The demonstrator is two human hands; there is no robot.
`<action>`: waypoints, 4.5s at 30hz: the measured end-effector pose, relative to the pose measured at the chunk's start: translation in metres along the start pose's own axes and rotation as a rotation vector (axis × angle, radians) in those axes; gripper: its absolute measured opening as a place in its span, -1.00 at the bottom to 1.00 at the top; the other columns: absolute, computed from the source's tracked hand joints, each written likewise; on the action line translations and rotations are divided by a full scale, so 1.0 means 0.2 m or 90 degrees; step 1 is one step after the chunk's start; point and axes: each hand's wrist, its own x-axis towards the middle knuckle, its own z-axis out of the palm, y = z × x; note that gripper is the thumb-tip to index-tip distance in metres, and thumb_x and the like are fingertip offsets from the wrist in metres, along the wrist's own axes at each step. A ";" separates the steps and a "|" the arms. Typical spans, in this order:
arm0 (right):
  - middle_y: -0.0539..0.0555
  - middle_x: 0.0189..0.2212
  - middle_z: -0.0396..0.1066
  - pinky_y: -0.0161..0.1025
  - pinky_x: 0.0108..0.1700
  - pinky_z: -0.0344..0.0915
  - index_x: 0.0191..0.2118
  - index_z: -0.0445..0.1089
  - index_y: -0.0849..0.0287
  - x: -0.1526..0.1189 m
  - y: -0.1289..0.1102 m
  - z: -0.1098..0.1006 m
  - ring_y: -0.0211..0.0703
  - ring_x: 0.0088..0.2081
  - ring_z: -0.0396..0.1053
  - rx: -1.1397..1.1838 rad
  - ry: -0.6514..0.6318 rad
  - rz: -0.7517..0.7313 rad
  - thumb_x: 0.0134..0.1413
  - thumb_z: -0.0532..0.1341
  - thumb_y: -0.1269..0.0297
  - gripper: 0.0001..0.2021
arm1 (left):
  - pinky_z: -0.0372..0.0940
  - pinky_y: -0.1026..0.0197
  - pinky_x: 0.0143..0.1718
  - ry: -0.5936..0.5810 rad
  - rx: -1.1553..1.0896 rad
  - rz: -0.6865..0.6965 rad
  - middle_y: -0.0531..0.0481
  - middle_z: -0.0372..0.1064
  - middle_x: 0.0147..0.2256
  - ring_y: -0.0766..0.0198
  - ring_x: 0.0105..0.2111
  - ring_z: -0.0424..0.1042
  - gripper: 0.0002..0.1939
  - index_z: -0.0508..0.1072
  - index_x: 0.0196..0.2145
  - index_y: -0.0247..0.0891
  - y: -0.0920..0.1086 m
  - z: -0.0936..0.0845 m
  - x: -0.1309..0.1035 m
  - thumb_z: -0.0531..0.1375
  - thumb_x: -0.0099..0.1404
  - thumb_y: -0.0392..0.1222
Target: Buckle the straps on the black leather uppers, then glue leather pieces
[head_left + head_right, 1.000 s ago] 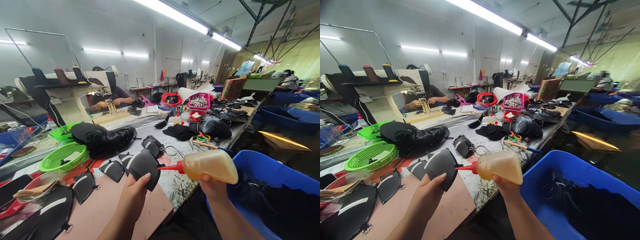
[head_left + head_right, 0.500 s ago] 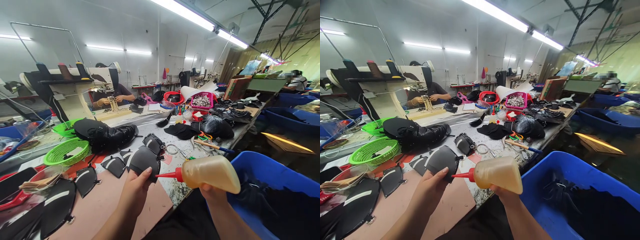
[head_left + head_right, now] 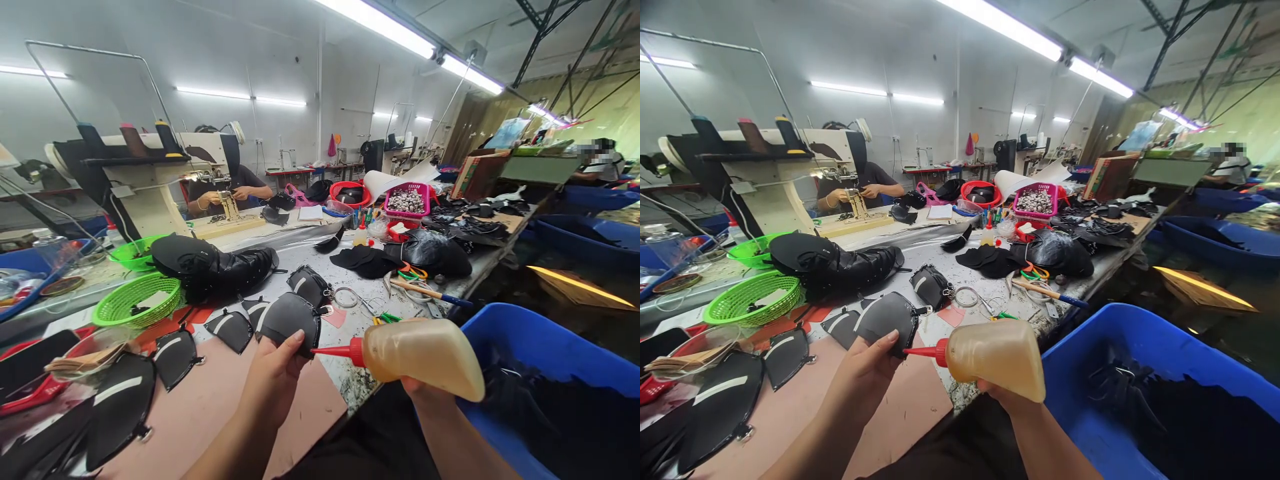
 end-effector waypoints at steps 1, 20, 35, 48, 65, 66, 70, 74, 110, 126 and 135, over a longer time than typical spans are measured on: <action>-0.02 -0.42 0.44 -0.12 -0.38 0.40 -0.08 0.26 -0.10 0.00 0.00 0.00 -0.04 -0.43 0.42 0.002 0.006 0.005 -0.32 0.32 -0.17 -0.40 | 0.34 0.32 -0.35 0.003 0.000 -0.001 -0.02 0.48 -0.28 0.27 -0.30 0.43 -0.41 0.27 0.05 -0.17 0.00 0.00 0.00 0.28 0.05 -0.28; 0.02 -0.25 0.45 -0.19 -0.41 0.43 -0.07 0.33 -0.14 0.15 0.11 -0.07 -0.03 -0.28 0.43 0.139 0.042 -0.034 -0.34 0.37 -0.07 -0.42 | 0.30 0.24 -0.40 0.008 0.073 -0.120 -0.04 0.47 -0.48 0.21 -0.46 0.43 -0.76 0.45 -0.42 -0.33 0.03 -0.20 0.15 0.33 -0.13 -0.29; 0.02 -0.44 0.49 -0.09 -0.40 0.46 -0.31 0.46 -0.03 0.19 0.13 -0.03 -0.02 -0.43 0.45 0.093 -0.027 -0.012 -0.36 0.37 -0.09 -0.59 | 0.35 0.33 -0.47 -0.218 0.407 -0.228 -0.04 0.51 -0.43 0.25 -0.48 0.46 -0.81 0.54 -0.37 -0.23 0.17 -0.15 0.11 0.32 -0.04 -0.27; 0.04 -0.38 0.50 -0.09 -0.36 0.47 -0.24 0.46 0.01 0.19 0.15 -0.05 0.00 -0.36 0.46 0.102 -0.074 -0.015 -0.34 0.42 0.06 -0.59 | 0.37 0.20 -0.40 -0.271 0.488 -0.197 -0.08 0.52 -0.37 0.13 -0.41 0.47 -0.80 0.57 -0.38 -0.19 0.20 -0.12 0.10 0.30 -0.06 -0.25; 0.00 -0.42 0.50 -0.11 -0.36 0.45 -0.31 0.48 -0.01 0.12 0.16 -0.08 -0.06 -0.40 0.46 0.174 -0.047 0.073 -0.28 0.38 0.06 -0.70 | 0.37 0.29 -0.35 -0.243 0.424 -0.266 0.01 0.51 -0.37 0.24 -0.39 0.47 -0.68 0.49 -0.29 -0.25 0.18 -0.18 0.15 0.34 -0.05 -0.12; -0.01 -0.43 0.50 -0.11 -0.38 0.46 -0.33 0.48 -0.03 0.11 0.15 -0.07 -0.07 -0.42 0.45 0.177 -0.031 0.065 -0.28 0.38 0.06 -0.71 | 0.37 0.29 -0.36 -0.240 0.424 -0.264 0.00 0.51 -0.38 0.24 -0.40 0.47 -0.68 0.49 -0.30 -0.26 0.18 -0.18 0.15 0.34 -0.05 -0.11; -0.03 -0.45 0.50 -0.15 -0.40 0.46 -0.31 0.48 -0.06 0.11 0.14 -0.05 -0.10 -0.44 0.45 0.157 0.007 0.034 -0.31 0.40 0.08 -0.69 | 0.37 0.29 -0.38 -0.224 0.403 -0.247 -0.02 0.51 -0.39 0.24 -0.42 0.47 -0.68 0.48 -0.32 -0.27 0.17 -0.17 0.16 0.35 -0.06 -0.09; -0.02 -0.44 0.50 -0.22 -0.38 0.45 -0.32 0.48 -0.02 0.09 0.14 -0.05 -0.16 -0.42 0.44 0.150 0.028 0.015 -0.31 0.41 0.10 -0.69 | 0.37 0.29 -0.40 -0.198 0.374 -0.241 -0.02 0.50 -0.44 0.24 -0.45 0.47 -0.67 0.49 -0.34 -0.28 0.16 -0.17 0.16 0.37 -0.09 -0.09; 0.00 -0.41 0.49 -0.20 -0.37 0.44 -0.27 0.43 0.06 0.10 0.20 -0.06 -0.11 -0.40 0.43 0.106 0.014 0.009 -0.41 0.45 0.13 -0.56 | 0.35 0.28 -0.40 -0.211 0.393 -0.248 -0.03 0.50 -0.43 0.24 -0.46 0.45 -0.72 0.51 -0.39 -0.28 0.15 -0.15 0.19 0.36 -0.09 -0.11; -0.05 -0.31 0.44 -0.23 -0.30 0.37 -0.22 0.36 0.10 0.29 0.20 -0.19 -0.13 -0.24 0.40 0.127 0.347 -0.029 -0.39 0.41 0.18 -0.53 | 0.26 0.29 -0.53 0.065 0.364 -0.253 0.07 0.31 -0.47 0.41 -0.56 0.29 -0.77 0.37 -0.33 -0.36 -0.44 0.11 0.62 0.08 0.28 -0.11; -0.03 -0.32 0.45 -0.30 -0.46 0.39 -0.27 0.39 0.11 0.27 0.23 -0.34 -0.17 -0.36 0.39 0.112 0.383 -0.006 -0.45 0.43 0.17 -0.54 | 0.28 -0.04 -0.11 0.369 0.376 -0.027 -0.15 0.14 0.05 0.09 -0.04 0.26 -0.61 0.22 0.03 -0.25 -0.49 -0.09 0.92 0.12 0.24 -0.20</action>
